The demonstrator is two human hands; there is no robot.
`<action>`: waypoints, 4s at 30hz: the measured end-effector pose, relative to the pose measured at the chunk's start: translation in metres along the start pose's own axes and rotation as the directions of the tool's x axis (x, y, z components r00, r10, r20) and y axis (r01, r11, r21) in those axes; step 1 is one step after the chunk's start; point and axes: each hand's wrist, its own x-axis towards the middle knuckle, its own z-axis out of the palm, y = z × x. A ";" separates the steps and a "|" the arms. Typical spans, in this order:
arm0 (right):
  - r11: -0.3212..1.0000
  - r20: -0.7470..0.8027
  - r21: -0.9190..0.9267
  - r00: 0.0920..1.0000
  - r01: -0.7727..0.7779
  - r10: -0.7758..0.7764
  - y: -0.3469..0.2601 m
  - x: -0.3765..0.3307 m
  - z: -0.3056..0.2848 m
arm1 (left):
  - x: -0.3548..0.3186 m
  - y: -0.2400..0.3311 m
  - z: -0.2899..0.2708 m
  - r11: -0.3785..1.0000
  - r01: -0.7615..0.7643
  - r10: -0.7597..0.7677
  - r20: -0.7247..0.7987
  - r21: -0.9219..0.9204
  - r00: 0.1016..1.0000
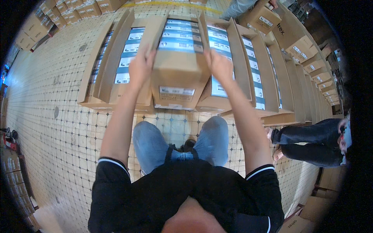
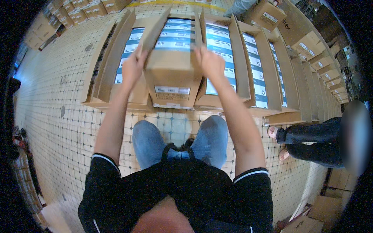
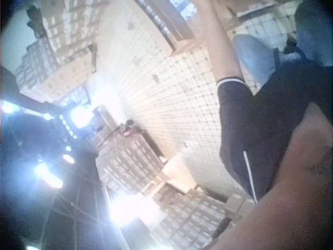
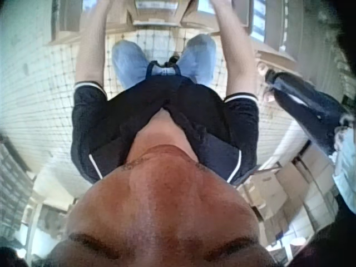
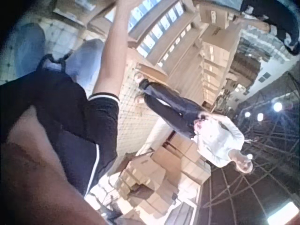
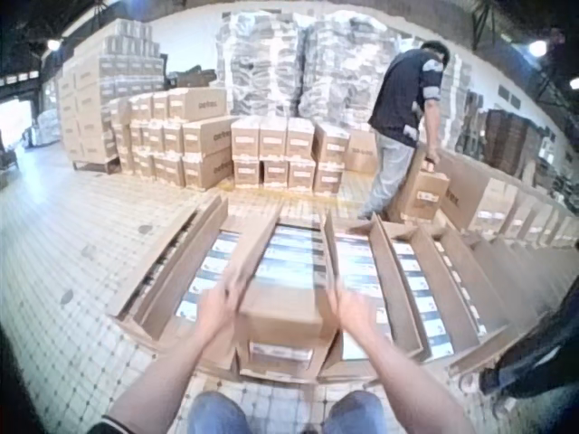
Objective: The person sits on the floor and repeatedly places small product boxes into larger cardboard shipping boxes. They arrange the items in rows and occasionally adjust the position of the boxes. Other people are visible nearby handling similar boxes.
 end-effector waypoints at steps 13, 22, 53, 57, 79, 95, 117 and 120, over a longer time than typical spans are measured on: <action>0.962 0.589 0.244 0.807 -0.119 -0.049 -0.121 -0.097 0.064 | -0.058 -0.014 0.067 0.959 0.122 -0.115 -0.043 0.255 0.992; 0.999 0.866 -0.037 0.499 -0.007 0.035 -0.096 -0.052 0.138 | -0.023 -0.044 0.055 0.957 0.288 -0.266 0.326 -0.020 0.907; 0.880 0.452 0.296 0.866 -0.371 0.213 0.004 -0.094 0.032 | -0.028 -0.060 0.058 0.979 0.203 -0.198 0.295 0.012 0.935; 0.869 0.467 0.283 0.849 -0.406 0.245 0.000 -0.098 0.029 | -0.028 -0.032 0.059 0.955 0.189 -0.252 0.291 0.228 0.923; 0.895 0.648 0.279 0.756 -0.348 0.092 0.012 -0.046 0.036 | 0.142 -0.004 0.140 0.897 0.185 -0.289 0.217 0.402 0.932; 0.881 0.694 0.244 0.708 -0.404 0.132 0.001 -0.005 0.025 | 0.151 -0.015 0.117 0.834 0.386 -0.527 0.362 0.395 0.769; -0.813 0.789 0.513 0.523 -0.274 0.322 0.087 0.524 0.251 | 0.154 -0.018 0.113 0.837 0.473 -0.547 0.404 0.276 0.733; -0.752 0.611 0.625 0.730 -0.209 0.306 0.109 0.588 0.191 | 0.151 -0.017 0.113 0.832 0.488 -0.555 0.383 0.265 0.738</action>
